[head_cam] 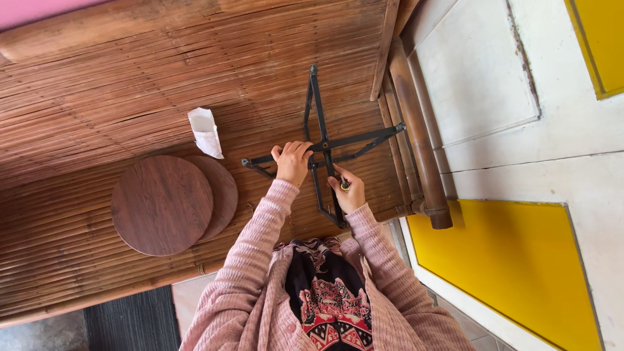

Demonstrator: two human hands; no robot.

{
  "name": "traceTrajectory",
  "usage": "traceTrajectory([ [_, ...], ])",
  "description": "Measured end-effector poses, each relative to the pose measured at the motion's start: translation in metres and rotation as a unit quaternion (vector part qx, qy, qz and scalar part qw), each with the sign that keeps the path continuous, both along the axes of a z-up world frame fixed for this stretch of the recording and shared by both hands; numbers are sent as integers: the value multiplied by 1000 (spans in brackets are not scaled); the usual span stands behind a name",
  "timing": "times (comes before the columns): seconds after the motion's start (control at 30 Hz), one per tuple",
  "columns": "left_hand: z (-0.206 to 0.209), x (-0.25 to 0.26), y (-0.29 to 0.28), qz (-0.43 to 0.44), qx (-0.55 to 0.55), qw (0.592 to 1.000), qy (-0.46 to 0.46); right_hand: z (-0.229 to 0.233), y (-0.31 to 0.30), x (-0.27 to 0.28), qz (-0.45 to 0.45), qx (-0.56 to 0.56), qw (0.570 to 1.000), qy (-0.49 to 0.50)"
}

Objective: The person assembles a black metal table frame using a yellow-handled screwdriver to tighten screws at the central joint. They then pick up a round wooden tabletop and place it onto the assembled frame.

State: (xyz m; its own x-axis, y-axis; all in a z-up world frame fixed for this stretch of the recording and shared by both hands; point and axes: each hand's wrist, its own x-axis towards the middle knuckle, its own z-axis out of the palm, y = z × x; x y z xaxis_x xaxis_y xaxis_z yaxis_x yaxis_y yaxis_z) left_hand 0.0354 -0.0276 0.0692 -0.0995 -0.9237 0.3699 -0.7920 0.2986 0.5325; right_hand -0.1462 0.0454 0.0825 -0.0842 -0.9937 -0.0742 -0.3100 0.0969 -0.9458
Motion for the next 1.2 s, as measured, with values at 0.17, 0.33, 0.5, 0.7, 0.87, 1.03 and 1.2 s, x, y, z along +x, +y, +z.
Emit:
traceTrajectory([
  [0.17, -2, -7, 3, -2, -4, 1000, -3, -1, -4, -4, 5, 4, 1000, 2],
  [0.33, -2, -4, 2, -7, 17, 1000, 6, -4, -2, -2, 26, -25, 999, -26],
  [0.5, -6, -7, -5, -3, 22, 1000, 0, 3, -5, -10, 20, 7, 1000, 14],
  [0.7, 4, -6, -8, -15, 51, 999, -8, -2, -5, -22, 31, -6, 998, 58],
  [0.87, 51, 7, 5, -62, -12, 997, 39, -4, -14, -27, 58, -122, 976, 172],
  [1.03, 102, 52, 55, -102, -11, 978, 182, 86, -6, -18, 54, -228, 936, 264],
  [1.2, 77, 130, 106, 63, 93, 967, 227, 110, 13, 44, 178, -139, 941, 251],
])
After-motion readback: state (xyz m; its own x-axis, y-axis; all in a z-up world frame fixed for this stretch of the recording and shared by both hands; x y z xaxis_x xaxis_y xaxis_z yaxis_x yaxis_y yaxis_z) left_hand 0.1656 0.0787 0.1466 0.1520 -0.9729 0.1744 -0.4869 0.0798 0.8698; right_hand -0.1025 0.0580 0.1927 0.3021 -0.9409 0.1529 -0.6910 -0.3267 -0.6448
